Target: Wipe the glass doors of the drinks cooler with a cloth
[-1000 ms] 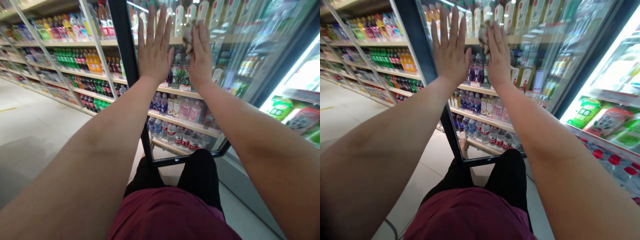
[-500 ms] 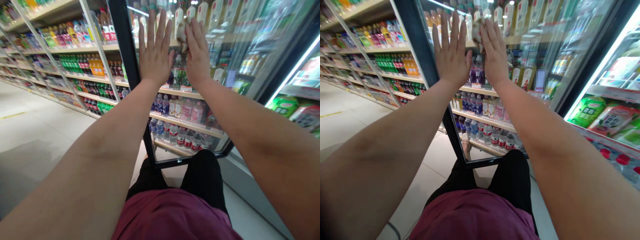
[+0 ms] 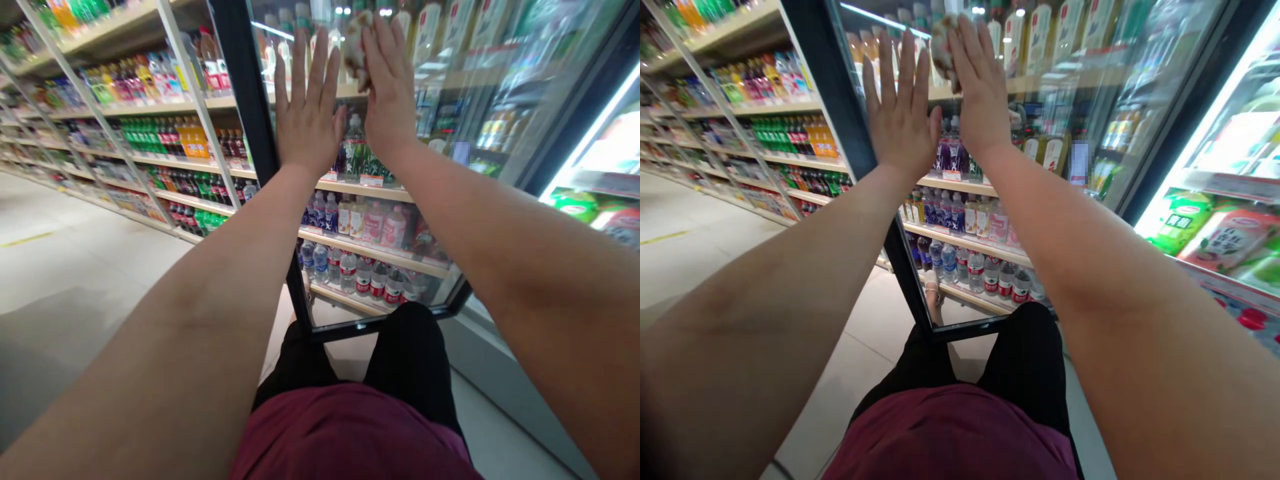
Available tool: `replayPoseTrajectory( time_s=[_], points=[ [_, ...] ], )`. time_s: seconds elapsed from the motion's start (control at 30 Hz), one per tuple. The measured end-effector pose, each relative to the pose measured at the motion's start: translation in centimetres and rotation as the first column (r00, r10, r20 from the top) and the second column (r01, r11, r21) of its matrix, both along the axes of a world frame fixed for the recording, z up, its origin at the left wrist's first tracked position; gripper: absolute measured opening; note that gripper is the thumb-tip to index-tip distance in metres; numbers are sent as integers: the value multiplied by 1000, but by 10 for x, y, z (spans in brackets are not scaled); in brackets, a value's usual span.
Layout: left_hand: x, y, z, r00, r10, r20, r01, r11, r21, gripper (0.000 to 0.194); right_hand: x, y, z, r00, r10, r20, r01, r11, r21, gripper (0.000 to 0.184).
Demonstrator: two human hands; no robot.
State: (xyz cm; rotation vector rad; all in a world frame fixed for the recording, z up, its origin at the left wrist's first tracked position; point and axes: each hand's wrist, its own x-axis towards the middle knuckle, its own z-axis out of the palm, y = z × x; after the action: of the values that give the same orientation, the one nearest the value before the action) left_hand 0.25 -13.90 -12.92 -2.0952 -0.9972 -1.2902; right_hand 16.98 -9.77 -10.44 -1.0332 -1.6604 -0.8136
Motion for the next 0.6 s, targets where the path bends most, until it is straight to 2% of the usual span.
replayPoseTrajectory(
  time_s=[0.07, 0.1, 0.17, 0.27, 0.33, 0.47, 0.53, 0.6],
  points=[
    [0, -1, 1, 1000, -24, 15, 25, 998, -63, 105, -2, -3, 6, 999, -46, -17, 46, 999, -1, 55],
    [0, -2, 1, 999, -36, 26, 38, 996, -87, 104, -2, -4, 5, 1000, -28, -15, 28, 1000, 8, 53],
    [-1, -2, 1, 999, -40, 32, 43, 995, -92, 96, 0, -7, -3, 997, 81, 10, -82, 996, 20, 50],
    [-1, -1, 1, 1000, -9, 6, 9, 1000, -13, 81, 5, -5, -13, 974, 224, 42, -224, 974, -8, 53],
    [-1, 1, 1, 1000, -3, -5, 3, 1000, 4, 86, 6, 0, -12, 975, 217, 43, -217, 976, 0, 56],
    [-1, 2, 1, 998, 63, -27, -63, 998, -12, 109, 3, 10, -2, 995, 95, 33, -97, 994, 56, 61],
    [-2, 2, 1, 995, 92, -43, -91, 996, 18, 108, 3, 13, -6, 996, 85, 10, -86, 993, 80, 62],
    [-3, 2, 1, 997, 69, -42, -67, 997, 37, 106, 5, 15, -12, 992, 124, 9, -125, 987, 98, 63]
  ],
)
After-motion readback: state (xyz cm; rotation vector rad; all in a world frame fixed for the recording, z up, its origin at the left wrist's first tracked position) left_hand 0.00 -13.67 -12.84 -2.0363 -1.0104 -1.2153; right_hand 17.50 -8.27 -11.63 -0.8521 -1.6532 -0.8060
